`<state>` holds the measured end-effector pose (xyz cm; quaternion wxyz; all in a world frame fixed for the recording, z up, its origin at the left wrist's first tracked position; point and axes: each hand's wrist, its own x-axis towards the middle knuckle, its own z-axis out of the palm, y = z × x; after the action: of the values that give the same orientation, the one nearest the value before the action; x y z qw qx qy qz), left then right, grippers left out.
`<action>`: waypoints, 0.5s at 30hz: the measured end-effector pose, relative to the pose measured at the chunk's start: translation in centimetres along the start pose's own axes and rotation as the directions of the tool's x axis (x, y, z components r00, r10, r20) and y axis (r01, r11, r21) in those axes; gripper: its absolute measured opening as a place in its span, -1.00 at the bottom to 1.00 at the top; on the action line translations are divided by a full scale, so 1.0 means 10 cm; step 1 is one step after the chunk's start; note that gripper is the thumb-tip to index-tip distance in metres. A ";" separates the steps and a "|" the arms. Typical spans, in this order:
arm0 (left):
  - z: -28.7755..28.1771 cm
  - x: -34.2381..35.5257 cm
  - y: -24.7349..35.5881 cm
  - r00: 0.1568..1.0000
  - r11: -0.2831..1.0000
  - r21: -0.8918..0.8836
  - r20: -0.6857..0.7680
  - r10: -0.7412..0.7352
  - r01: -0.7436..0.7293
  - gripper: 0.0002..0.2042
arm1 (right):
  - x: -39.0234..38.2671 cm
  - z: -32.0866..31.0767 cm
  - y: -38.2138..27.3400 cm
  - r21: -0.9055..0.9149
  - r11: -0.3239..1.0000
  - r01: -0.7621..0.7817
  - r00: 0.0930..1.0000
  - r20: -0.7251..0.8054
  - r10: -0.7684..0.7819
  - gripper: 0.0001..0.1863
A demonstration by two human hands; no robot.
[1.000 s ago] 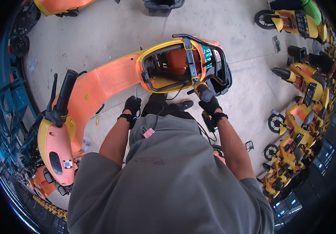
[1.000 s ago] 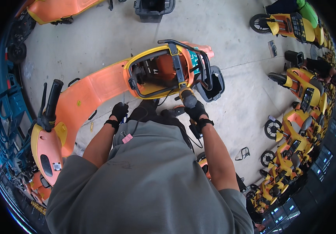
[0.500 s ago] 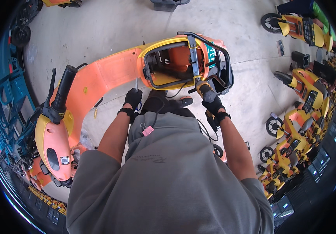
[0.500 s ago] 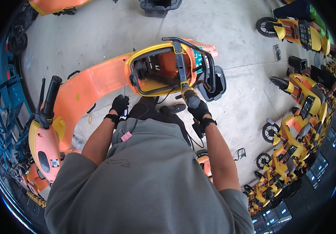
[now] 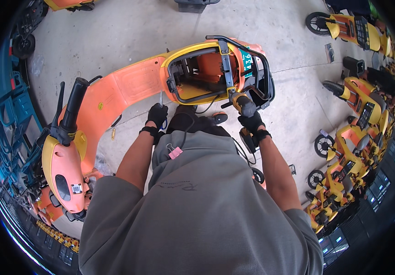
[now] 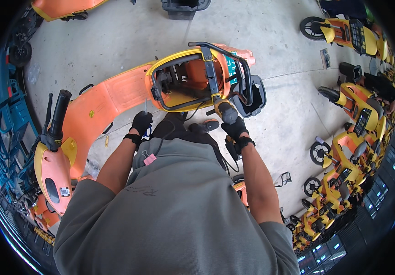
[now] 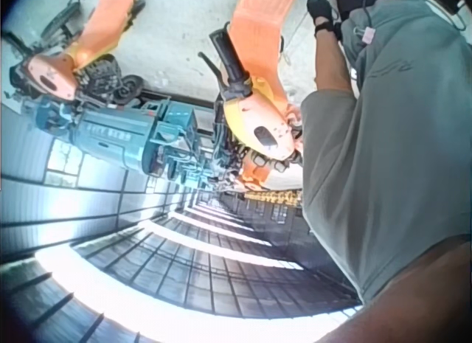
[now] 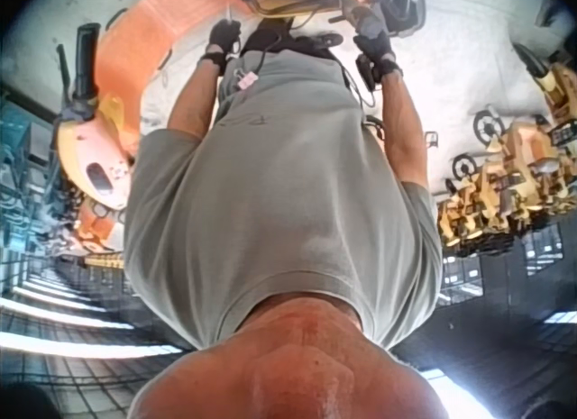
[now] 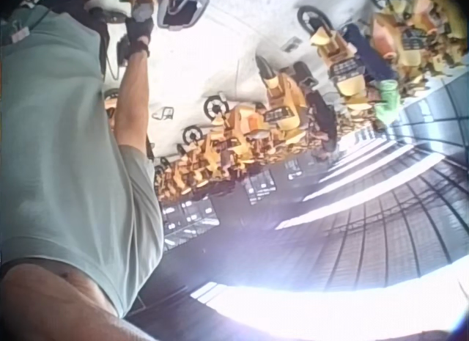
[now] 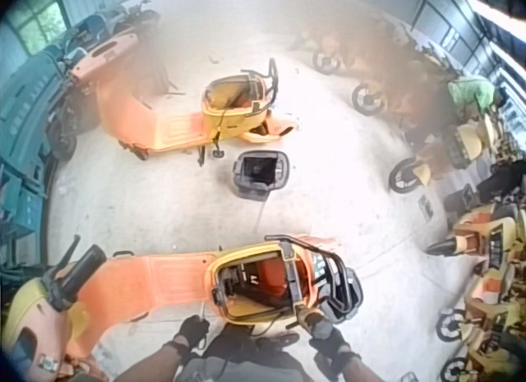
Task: The person disassembles the seat and storage compartment of an electric scooter using a power drill and scissors, then uses the drill to secure internal components and reattach the storage tub.
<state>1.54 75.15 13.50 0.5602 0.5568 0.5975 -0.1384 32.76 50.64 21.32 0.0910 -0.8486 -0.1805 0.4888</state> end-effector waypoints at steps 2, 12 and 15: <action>0.00 0.00 -0.03 1.000 1.000 -0.013 -0.006 -0.007 0.007 -0.74 | -0.01 0.00 0.00 -0.037 0.999 0.015 1.000 -0.022 -0.016 -0.54; -0.09 -0.10 0.14 0.999 1.000 -0.020 0.034 -0.005 0.006 -0.73 | -0.07 -0.02 -0.02 0.000 1.000 -0.026 1.000 0.006 0.026 -0.54; -0.12 -0.21 0.28 1.000 0.999 -0.022 0.004 0.028 -0.028 -0.75 | -0.07 0.01 0.04 -0.041 0.998 0.051 0.998 -0.039 -0.052 -0.55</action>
<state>2.73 75.98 16.93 0.5692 0.5588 0.5900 -0.1251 32.43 50.04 21.73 0.0904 -0.8550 -0.2101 0.4655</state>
